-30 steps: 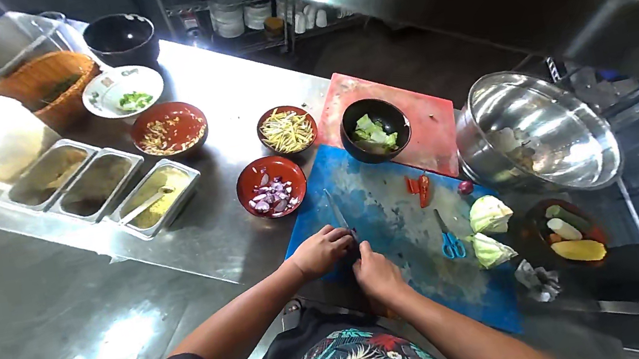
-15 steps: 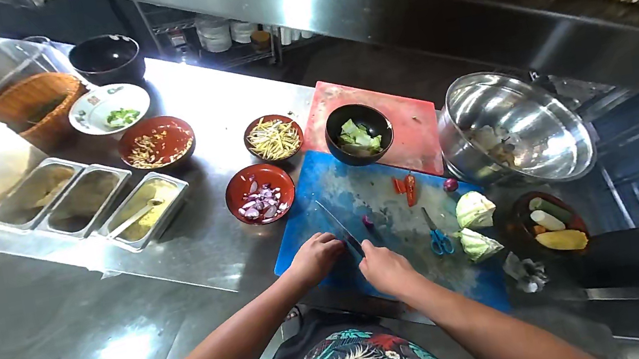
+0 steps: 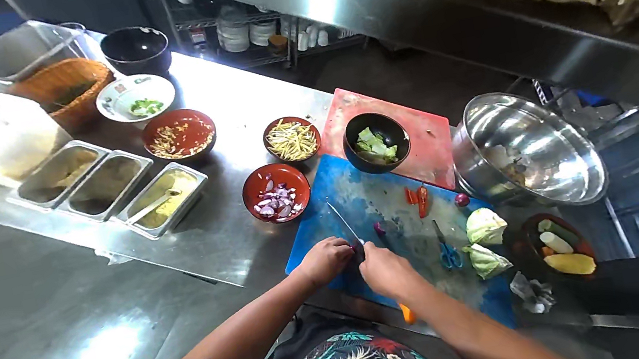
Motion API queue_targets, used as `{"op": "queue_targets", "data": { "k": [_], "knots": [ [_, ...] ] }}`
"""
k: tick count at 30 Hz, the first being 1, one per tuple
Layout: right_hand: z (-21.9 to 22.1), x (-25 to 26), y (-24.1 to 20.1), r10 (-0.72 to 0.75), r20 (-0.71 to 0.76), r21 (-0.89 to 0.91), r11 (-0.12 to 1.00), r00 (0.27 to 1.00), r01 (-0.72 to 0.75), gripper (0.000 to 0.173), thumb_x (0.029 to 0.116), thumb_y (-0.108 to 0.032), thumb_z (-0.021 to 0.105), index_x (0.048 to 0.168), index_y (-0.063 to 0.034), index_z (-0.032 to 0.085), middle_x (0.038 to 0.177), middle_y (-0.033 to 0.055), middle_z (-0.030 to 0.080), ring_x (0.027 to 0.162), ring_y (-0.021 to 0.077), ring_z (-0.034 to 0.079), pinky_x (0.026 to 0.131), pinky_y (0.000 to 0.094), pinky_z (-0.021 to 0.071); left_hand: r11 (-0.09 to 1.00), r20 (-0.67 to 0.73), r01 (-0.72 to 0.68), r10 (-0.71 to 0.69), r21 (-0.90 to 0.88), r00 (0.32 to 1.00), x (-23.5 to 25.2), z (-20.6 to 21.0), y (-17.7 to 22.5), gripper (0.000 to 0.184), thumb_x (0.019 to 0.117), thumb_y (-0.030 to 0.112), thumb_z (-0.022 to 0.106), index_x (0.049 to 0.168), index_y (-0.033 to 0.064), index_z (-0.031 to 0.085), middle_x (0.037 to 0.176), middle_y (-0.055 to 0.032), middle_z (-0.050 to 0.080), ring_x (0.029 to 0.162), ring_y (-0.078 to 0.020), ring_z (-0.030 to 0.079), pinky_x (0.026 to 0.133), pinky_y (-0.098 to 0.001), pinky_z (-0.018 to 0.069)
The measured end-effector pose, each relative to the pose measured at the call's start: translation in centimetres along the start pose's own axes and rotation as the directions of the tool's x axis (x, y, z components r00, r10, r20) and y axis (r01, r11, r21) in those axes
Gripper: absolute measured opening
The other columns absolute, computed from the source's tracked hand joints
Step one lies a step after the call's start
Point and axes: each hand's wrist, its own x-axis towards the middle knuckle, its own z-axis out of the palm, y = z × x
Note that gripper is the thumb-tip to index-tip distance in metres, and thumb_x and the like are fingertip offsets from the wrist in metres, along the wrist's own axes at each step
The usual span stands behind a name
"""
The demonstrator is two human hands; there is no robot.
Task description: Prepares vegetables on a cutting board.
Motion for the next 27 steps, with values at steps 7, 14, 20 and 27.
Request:
{"op": "queue_targets", "data": {
  "k": [7,14,20,27],
  "knots": [
    [0.6,0.7,-0.8,0.003,-0.011,-0.043,0.999,1.000,-0.004,0.042,0.1073,-0.026,0.040,0.146,-0.0086,0.044,0.123,0.0174,0.068,0.115,0.0345,0.068,0.093,0.0547,0.0554,0.998,-0.018,-0.061,0.061,0.027,0.998,-0.1,0.3,-0.6,0.018,0.1005,0.008,0.060,0.102,0.0034,0.078,0.110,-0.0102,0.075,0.108,-0.0225,0.071,0.101,-0.0374,0.0556],
    [3.1,1.5,-1.1,0.007,-0.060,-0.046,0.999,0.998,-0.009,0.043,0.1073,-0.026,0.041,0.146,-0.0080,0.044,0.122,0.0174,0.070,0.113,0.0348,0.070,0.091,0.0543,0.0567,0.996,0.000,-0.088,0.088,0.014,0.996,-0.2,0.0,-0.9,0.018,0.1000,0.007,0.059,0.098,0.0015,0.076,0.112,-0.0112,0.075,0.111,-0.0239,0.071,0.102,-0.0387,0.0549],
    [3.4,1.3,-1.1,0.010,-0.063,-0.024,1.000,0.998,-0.012,0.047,0.1057,-0.027,0.046,0.149,-0.0089,0.041,0.119,0.0177,0.070,0.110,0.0354,0.071,0.089,0.0547,0.0574,0.998,0.050,-0.056,0.055,0.017,0.997,-0.1,-0.2,-0.9,0.020,0.1014,0.009,0.058,0.102,0.0004,0.076,0.114,-0.0129,0.074,0.113,-0.0255,0.070,0.103,-0.0402,0.0536],
    [0.7,0.2,-1.4,-0.008,0.007,-0.055,0.998,1.000,0.009,0.039,0.1059,-0.024,0.043,0.142,-0.0080,0.045,0.121,0.0166,0.069,0.113,0.0334,0.069,0.091,0.0534,0.0564,0.990,-0.041,-0.122,0.125,0.070,0.991,-0.3,0.6,-1.2,0.014,0.0978,0.008,0.063,0.096,0.0023,0.076,0.106,-0.0112,0.075,0.105,-0.0236,0.072,0.097,-0.0384,0.0574]
  ]
}}
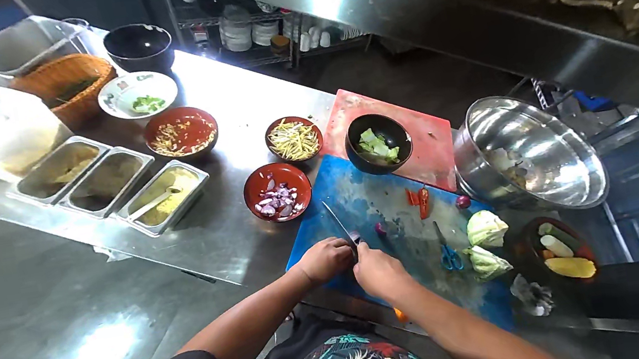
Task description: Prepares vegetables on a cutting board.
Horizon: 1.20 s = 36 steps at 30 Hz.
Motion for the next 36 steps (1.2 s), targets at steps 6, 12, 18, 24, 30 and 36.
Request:
{"op": "queue_targets", "data": {
  "k": [6,12,18,24,30,36],
  "knots": [
    [1.9,1.4,0.5,0.004,-0.045,0.026,1.000,0.999,-0.003,0.041,0.1078,-0.028,0.040,0.144,-0.0084,0.045,0.120,0.0175,0.070,0.112,0.0348,0.070,0.091,0.0547,0.0565,1.000,-0.003,0.014,-0.014,0.001,1.000,-0.3,0.1,-0.1,0.014,0.0974,0.008,0.064,0.101,0.0029,0.076,0.110,-0.0111,0.075,0.107,-0.0233,0.071,0.099,-0.0377,0.0568],
    [3.8,1.5,1.1,0.008,-0.079,0.075,0.997,0.997,-0.002,0.040,0.1065,-0.027,0.042,0.143,-0.0098,0.047,0.116,0.0171,0.071,0.108,0.0352,0.071,0.086,0.0542,0.0578,0.999,0.008,0.032,-0.032,0.003,0.999,-0.3,-0.1,0.2,0.015,0.0972,0.008,0.063,0.101,0.0021,0.076,0.111,-0.0111,0.075,0.108,-0.0232,0.071,0.099,-0.0374,0.0566],
    [-0.2,1.5,2.6,-0.061,-0.023,0.104,0.993,0.998,0.063,0.035,0.1053,-0.026,0.044,0.135,-0.0096,0.052,0.118,0.0167,0.070,0.111,0.0345,0.069,0.090,0.0567,0.0552,0.998,0.117,0.039,-0.044,0.047,0.992,0.6,-0.9,0.9,0.022,0.0993,0.012,0.060,0.114,0.0038,0.074,0.118,-0.0129,0.072,0.116,-0.0272,0.067,0.104,-0.0405,0.0534],
    [-1.6,0.7,3.4,-0.071,0.027,0.054,0.996,0.997,0.069,0.034,0.1048,-0.024,0.045,0.135,-0.0095,0.051,0.117,0.0164,0.069,0.110,0.0335,0.069,0.089,0.0545,0.0560,0.983,0.123,-0.088,0.068,0.164,0.990,0.9,-0.1,0.2,0.021,0.0978,0.001,0.061,0.114,0.0031,0.074,0.116,-0.0133,0.073,0.110,-0.0288,0.070,0.096,-0.0428,0.0583],
    [3.3,1.7,3.3,-0.035,-0.061,0.120,0.992,0.998,0.042,0.043,0.1071,-0.027,0.039,0.146,-0.0089,0.044,0.116,0.0188,0.070,0.108,0.0372,0.070,0.088,0.0569,0.0564,0.987,0.141,-0.106,0.089,0.119,0.986,0.8,-0.4,-0.4,0.018,0.1001,-0.001,0.057,0.109,-0.0005,0.073,0.116,-0.0154,0.073,0.112,-0.0313,0.070,0.097,-0.0434,0.0577],
    [0.6,0.6,2.7,-0.046,-0.010,0.083,0.995,0.999,0.047,0.044,0.1048,-0.025,0.045,0.145,-0.0073,0.044,0.119,0.0182,0.069,0.110,0.0359,0.069,0.089,0.0553,0.0568,0.980,0.109,-0.110,0.093,0.165,0.990,0.7,-0.1,-0.5,0.013,0.0986,0.003,0.061,0.104,0.0024,0.073,0.111,-0.0124,0.074,0.108,-0.0272,0.071,0.095,-0.0408,0.0588]
  ]
}}
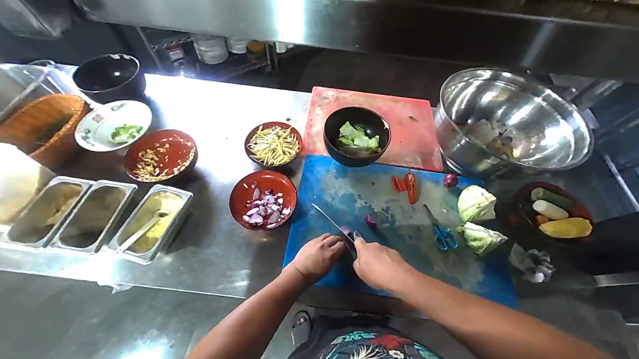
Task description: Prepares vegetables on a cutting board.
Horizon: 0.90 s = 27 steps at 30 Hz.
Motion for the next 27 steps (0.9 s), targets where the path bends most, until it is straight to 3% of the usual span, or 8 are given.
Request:
{"op": "queue_targets", "data": {
  "k": [4,8,13,17,21,23,25,27],
  "knots": [
    [2.7,1.5,0.5,-0.003,-0.057,0.035,0.999,0.998,0.005,0.041,0.1071,-0.028,0.041,0.142,-0.0078,0.046,0.116,0.0189,0.070,0.108,0.0375,0.070,0.087,0.0565,0.0568,0.999,-0.014,0.031,-0.031,-0.007,0.999,0.1,-0.1,0.2,0.011,0.0977,0.006,0.063,0.101,0.0025,0.074,0.110,-0.0119,0.074,0.108,-0.0265,0.072,0.095,-0.0415,0.0591],
    [-0.3,0.4,-0.8,-0.013,-0.022,0.011,1.000,1.000,0.014,0.035,0.1048,-0.025,0.047,0.134,-0.0065,0.051,0.118,0.0182,0.068,0.111,0.0363,0.069,0.089,0.0559,0.0567,0.998,0.009,0.064,-0.064,-0.006,0.998,0.1,-0.1,0.3,0.012,0.0969,0.006,0.064,0.102,0.0023,0.074,0.108,-0.0126,0.074,0.106,-0.0272,0.072,0.095,-0.0419,0.0588],
    [3.3,1.4,-1.3,0.009,-0.077,0.059,0.998,0.997,-0.005,0.040,0.1059,-0.026,0.045,0.141,-0.0071,0.048,0.118,0.0195,0.070,0.108,0.0380,0.070,0.087,0.0565,0.0569,0.998,-0.036,0.062,-0.062,-0.020,0.997,0.0,-0.2,0.5,0.012,0.0959,0.006,0.065,0.100,0.0004,0.075,0.105,-0.0134,0.075,0.105,-0.0277,0.072,0.095,-0.0421,0.0589],
    [-1.4,0.4,-0.8,-0.033,-0.043,0.029,0.999,0.999,0.035,0.034,0.1049,-0.023,0.047,0.135,-0.0097,0.053,0.118,0.0181,0.069,0.110,0.0375,0.069,0.088,0.0585,0.0560,0.999,-0.061,0.051,-0.052,-0.009,0.997,-0.3,-0.1,0.7,0.010,0.0948,0.007,0.067,0.098,0.0021,0.075,0.102,-0.0121,0.075,0.102,-0.0271,0.073,0.092,-0.0418,0.0597],
    [-5.3,-1.3,3.4,-0.072,-0.101,0.159,0.983,0.992,0.087,0.025,0.1039,-0.030,0.052,0.121,-0.0130,0.061,0.099,0.0141,0.070,0.092,0.0330,0.070,0.078,0.0559,0.0562,0.974,-0.068,0.206,-0.213,-0.097,0.975,1.4,-1.8,0.8,0.017,0.0979,0.010,0.062,0.106,0.0026,0.075,0.109,-0.0132,0.074,0.110,-0.0280,0.070,0.099,-0.0433,0.0565],
    [-5.9,-1.5,5.7,-0.068,-0.140,0.221,0.970,0.988,0.098,0.022,0.1031,-0.030,0.054,0.114,-0.0124,0.061,0.089,0.0128,0.067,0.081,0.0305,0.068,0.070,0.0532,0.0555,0.957,0.041,0.265,-0.262,-0.117,0.964,4.3,-2.9,0.7,0.024,0.1009,0.007,0.056,0.117,0.0055,0.074,0.121,-0.0124,0.072,0.119,-0.0300,0.065,0.105,-0.0458,0.0514],
    [-6.4,-1.8,7.2,-0.030,-0.173,0.262,0.962,0.984,0.075,0.022,0.1033,-0.031,0.055,0.113,-0.0125,0.062,0.086,0.0126,0.067,0.077,0.0297,0.068,0.069,0.0528,0.0556,0.967,0.195,0.234,-0.211,-0.101,0.958,7.8,-3.1,0.4,0.033,0.1007,0.003,0.054,0.128,0.0116,0.071,0.133,-0.0086,0.068,0.127,-0.0308,0.060,0.110,-0.0488,0.0470],
    [-6.3,-1.9,8.2,0.013,-0.230,0.304,0.951,0.973,0.059,0.022,0.1029,-0.032,0.056,0.112,-0.0126,0.062,0.083,0.0120,0.066,0.075,0.0291,0.067,0.067,0.0523,0.0553,0.977,0.368,0.200,-0.162,-0.068,0.915,11.0,-2.4,0.0,0.032,0.1003,0.008,0.058,0.129,0.0138,0.071,0.136,-0.0071,0.066,0.131,-0.0315,0.056,0.112,-0.0512,0.0437]
  ]
}}
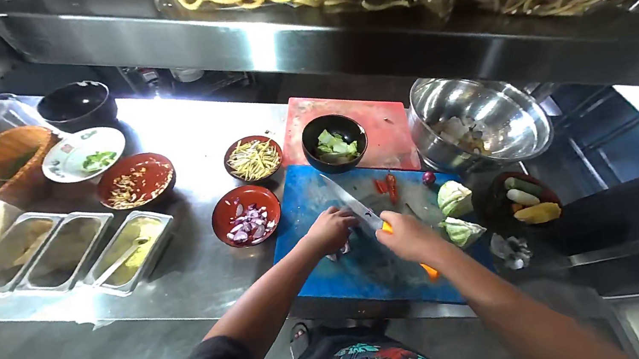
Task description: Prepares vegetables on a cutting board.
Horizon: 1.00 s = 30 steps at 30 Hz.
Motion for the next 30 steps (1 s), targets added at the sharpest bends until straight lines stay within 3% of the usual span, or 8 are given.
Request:
{"op": "queue_targets", "data": {
  "k": [3,9,12,15,18,21,24,30],
  "knots": [
    [-0.1,-0.4,0.9,0.029,-0.059,0.077,0.997,0.998,-0.024,0.024,0.1038,-0.032,0.056,0.114,-0.0112,0.062,0.083,0.0131,0.065,0.074,0.0300,0.066,0.066,0.0533,0.0545,0.999,0.088,0.017,-0.020,0.038,0.996,3.1,0.1,-0.4,0.021,0.1003,0.018,0.061,0.116,0.0112,0.074,0.126,-0.0092,0.070,0.126,-0.0317,0.059,0.108,-0.0533,0.0456],
    [0.7,-0.8,2.6,0.052,-0.049,0.179,0.983,0.997,-0.042,0.022,0.1039,-0.031,0.056,0.110,-0.0106,0.062,0.081,0.0114,0.065,0.070,0.0267,0.067,0.065,0.0493,0.0571,0.954,-0.031,0.230,-0.240,-0.192,0.970,2.5,-0.1,-1.9,0.027,0.1015,0.024,0.060,0.118,0.0065,0.072,0.118,-0.0131,0.072,0.119,-0.0302,0.065,0.108,-0.0536,0.0489],
    [1.0,-0.7,2.6,0.066,-0.026,0.208,0.976,0.997,-0.059,0.024,0.1045,-0.031,0.055,0.113,-0.0102,0.061,0.083,0.0125,0.065,0.070,0.0276,0.066,0.066,0.0498,0.0568,0.907,-0.086,0.300,-0.338,-0.294,0.937,-0.3,-2.0,-1.5,0.026,0.0995,0.025,0.062,0.112,0.0057,0.073,0.108,-0.0140,0.074,0.108,-0.0304,0.070,0.100,-0.0565,0.0533],
    [2.0,-0.7,1.6,0.039,0.028,0.190,0.981,0.999,-0.043,0.027,0.1055,-0.033,0.053,0.118,-0.0100,0.060,0.085,0.0132,0.065,0.072,0.0281,0.067,0.067,0.0501,0.0571,0.874,0.063,0.395,-0.394,-0.282,0.917,-5.6,-2.8,-0.9,0.028,0.1006,0.032,0.063,0.110,0.0084,0.075,0.102,-0.0107,0.075,0.099,-0.0265,0.072,0.094,-0.0546,0.0562],
    [4.4,-0.9,-0.8,-0.017,0.079,0.111,0.994,0.997,0.008,0.028,0.1057,-0.033,0.051,0.119,-0.0103,0.061,0.089,0.0143,0.067,0.081,0.0317,0.068,0.072,0.0546,0.0557,0.850,0.148,0.444,-0.418,-0.284,0.896,-9.3,-0.2,-1.4,0.031,0.1021,0.034,0.061,0.111,0.0086,0.076,0.101,-0.0109,0.076,0.097,-0.0258,0.073,0.093,-0.0537,0.0565],
    [6.1,-1.6,-4.7,-0.003,0.144,-0.019,1.000,0.990,0.006,0.035,0.1075,-0.032,0.045,0.133,-0.0103,0.055,0.102,0.0170,0.070,0.096,0.0353,0.071,0.081,0.0569,0.0564,0.866,-0.011,0.399,-0.422,-0.301,0.907,-10.5,0.8,-1.6,0.030,0.1020,0.027,0.063,0.121,0.0050,0.072,0.111,-0.0147,0.073,0.105,-0.0280,0.071,0.100,-0.0509,0.0546],
    [7.5,-1.4,-7.0,0.056,0.207,-0.167,0.986,0.977,-0.021,0.045,0.1078,-0.027,0.042,0.148,-0.0079,0.041,0.115,0.0194,0.069,0.107,0.0375,0.070,0.089,0.0571,0.0566,0.923,-0.187,0.260,-0.319,-0.283,0.929,-11.6,2.3,-1.4,0.021,0.1002,0.020,0.066,0.114,0.0077,0.076,0.111,-0.0112,0.073,0.105,-0.0240,0.070,0.100,-0.0441,0.0554],
    [9.6,-2.4,-7.3,0.126,0.236,-0.303,0.952,0.964,-0.050,0.041,0.1063,-0.022,0.043,0.145,-0.0059,0.041,0.117,0.0198,0.068,0.108,0.0373,0.070,0.087,0.0559,0.0574,0.971,-0.312,0.081,-0.150,-0.224,0.938,-12.0,4.4,-2.1,0.014,0.0980,0.012,0.067,0.104,0.0061,0.078,0.108,-0.0101,0.076,0.110,-0.0259,0.070,0.103,-0.0437,0.0530]
  ]
}}
